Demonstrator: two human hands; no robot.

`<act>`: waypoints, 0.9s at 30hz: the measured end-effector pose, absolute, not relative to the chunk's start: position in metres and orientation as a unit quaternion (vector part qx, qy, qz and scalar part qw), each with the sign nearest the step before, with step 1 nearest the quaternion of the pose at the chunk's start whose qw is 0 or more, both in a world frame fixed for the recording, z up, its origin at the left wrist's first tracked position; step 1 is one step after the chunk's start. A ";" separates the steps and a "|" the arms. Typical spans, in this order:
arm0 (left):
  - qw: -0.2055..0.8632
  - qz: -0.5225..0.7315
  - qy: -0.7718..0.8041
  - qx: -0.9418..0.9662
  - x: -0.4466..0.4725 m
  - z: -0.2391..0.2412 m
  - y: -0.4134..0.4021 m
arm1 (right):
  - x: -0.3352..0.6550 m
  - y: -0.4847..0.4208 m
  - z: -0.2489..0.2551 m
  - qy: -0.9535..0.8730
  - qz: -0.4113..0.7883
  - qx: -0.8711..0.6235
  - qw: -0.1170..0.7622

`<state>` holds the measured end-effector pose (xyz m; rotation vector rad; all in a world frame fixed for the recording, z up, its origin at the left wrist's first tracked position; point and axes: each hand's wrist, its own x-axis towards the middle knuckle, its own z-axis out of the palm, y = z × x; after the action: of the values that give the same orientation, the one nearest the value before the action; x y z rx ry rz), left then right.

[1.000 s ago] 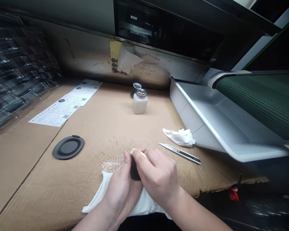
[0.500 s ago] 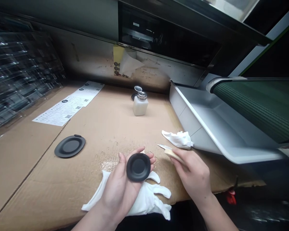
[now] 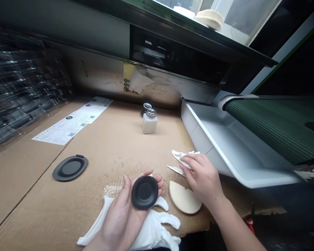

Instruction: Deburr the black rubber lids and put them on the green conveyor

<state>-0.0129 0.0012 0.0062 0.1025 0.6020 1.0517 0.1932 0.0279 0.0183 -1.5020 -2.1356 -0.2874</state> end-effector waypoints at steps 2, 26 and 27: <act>0.821 0.494 0.282 0.043 -0.012 0.006 0.001 | 0.195 0.051 0.019 -0.781 -0.131 -0.573 0.210; 0.826 0.506 0.243 0.047 -0.011 0.000 0.000 | 0.113 0.030 0.024 -0.880 -0.171 -0.400 0.192; 0.825 0.507 0.243 0.051 -0.011 0.000 0.001 | 0.114 0.029 0.027 -0.879 -0.176 -0.405 0.182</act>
<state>-0.0112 0.0006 -0.0004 0.1094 0.5175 1.0781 0.1143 0.0289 0.0266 -1.1421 -2.4814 -0.4974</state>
